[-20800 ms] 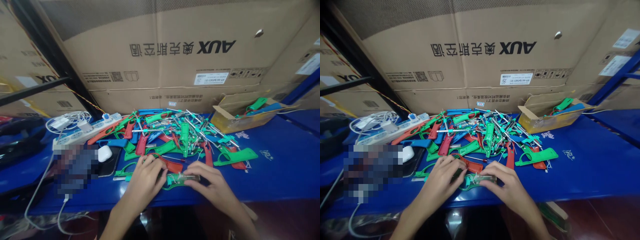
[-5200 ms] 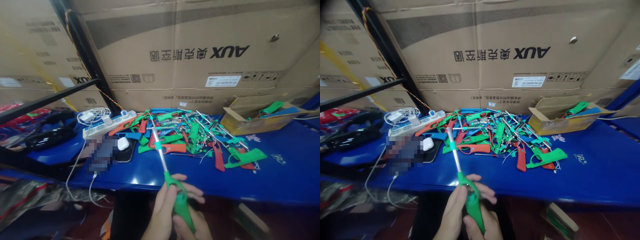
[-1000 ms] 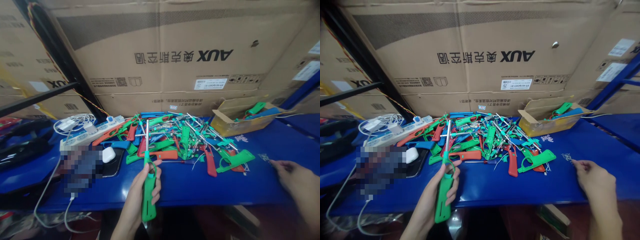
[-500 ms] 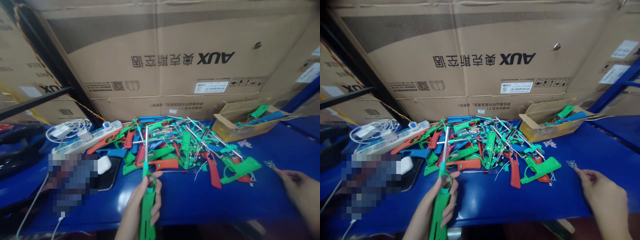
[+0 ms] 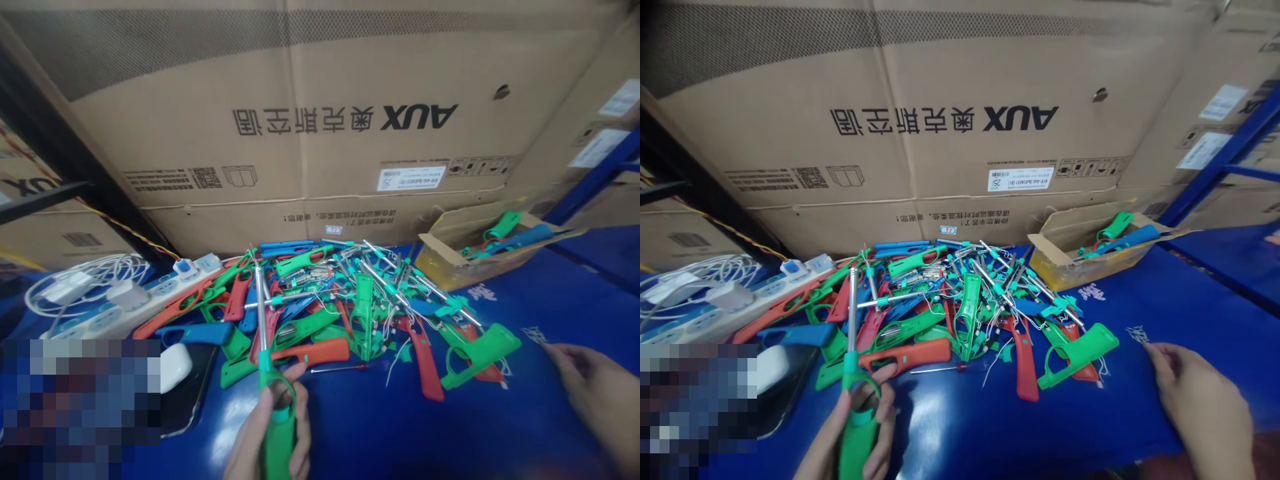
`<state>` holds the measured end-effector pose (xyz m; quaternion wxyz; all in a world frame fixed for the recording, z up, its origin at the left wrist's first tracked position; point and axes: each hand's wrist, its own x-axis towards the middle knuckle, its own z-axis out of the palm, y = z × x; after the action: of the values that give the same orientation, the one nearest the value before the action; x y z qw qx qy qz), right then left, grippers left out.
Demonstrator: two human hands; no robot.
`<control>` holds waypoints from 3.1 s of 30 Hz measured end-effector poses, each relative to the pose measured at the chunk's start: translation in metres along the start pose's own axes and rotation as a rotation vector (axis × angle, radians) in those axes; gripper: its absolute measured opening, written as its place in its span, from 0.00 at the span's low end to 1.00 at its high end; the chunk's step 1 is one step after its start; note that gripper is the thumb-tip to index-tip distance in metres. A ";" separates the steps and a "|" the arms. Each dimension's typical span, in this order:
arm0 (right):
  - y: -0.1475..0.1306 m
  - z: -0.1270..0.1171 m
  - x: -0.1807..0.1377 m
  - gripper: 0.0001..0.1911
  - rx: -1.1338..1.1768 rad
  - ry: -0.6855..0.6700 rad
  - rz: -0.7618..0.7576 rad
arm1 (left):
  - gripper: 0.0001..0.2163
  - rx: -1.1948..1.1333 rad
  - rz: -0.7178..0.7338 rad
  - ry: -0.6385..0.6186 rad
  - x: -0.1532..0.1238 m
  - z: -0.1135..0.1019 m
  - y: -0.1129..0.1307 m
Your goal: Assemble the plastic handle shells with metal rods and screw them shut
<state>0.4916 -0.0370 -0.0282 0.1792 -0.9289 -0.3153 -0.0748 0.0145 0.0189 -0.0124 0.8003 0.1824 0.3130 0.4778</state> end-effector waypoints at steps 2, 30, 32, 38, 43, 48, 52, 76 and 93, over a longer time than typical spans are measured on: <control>-0.011 -0.007 -0.004 0.22 0.013 -0.049 0.033 | 0.25 0.019 -0.004 0.043 -0.002 0.002 0.001; -0.205 -0.036 -0.215 0.11 1.339 -0.215 -0.191 | 0.15 -0.148 0.406 0.194 0.009 0.051 -0.012; -0.206 -0.032 -0.220 0.08 1.354 -0.299 -0.332 | 0.16 -0.131 0.392 0.227 0.006 0.055 -0.011; -0.210 -0.030 -0.231 0.10 1.225 -0.440 -0.823 | 0.12 -0.185 0.428 0.241 0.003 0.055 -0.008; -0.219 -0.032 -0.242 0.09 1.218 -0.534 -0.959 | 0.10 -0.225 0.442 0.251 0.003 0.052 -0.006; -0.219 -0.029 -0.246 0.09 1.151 -0.518 -0.986 | 0.12 -0.235 0.475 0.249 0.004 0.053 -0.006; -0.216 -0.027 -0.248 0.09 1.149 -0.570 -0.970 | 0.13 -0.232 0.479 0.242 0.003 0.053 -0.006; -0.212 -0.030 -0.246 0.12 1.137 -0.633 -0.937 | 0.11 -0.241 0.430 0.181 0.003 0.051 -0.004; -0.215 -0.027 -0.253 0.12 1.041 -0.330 -1.086 | 0.08 -0.322 0.393 0.153 -0.001 0.046 -0.002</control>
<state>0.1597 -0.0299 -0.0057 0.4821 -0.4387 -0.7443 0.1452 0.0463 0.0172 0.0208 0.6847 0.0736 0.2511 0.6802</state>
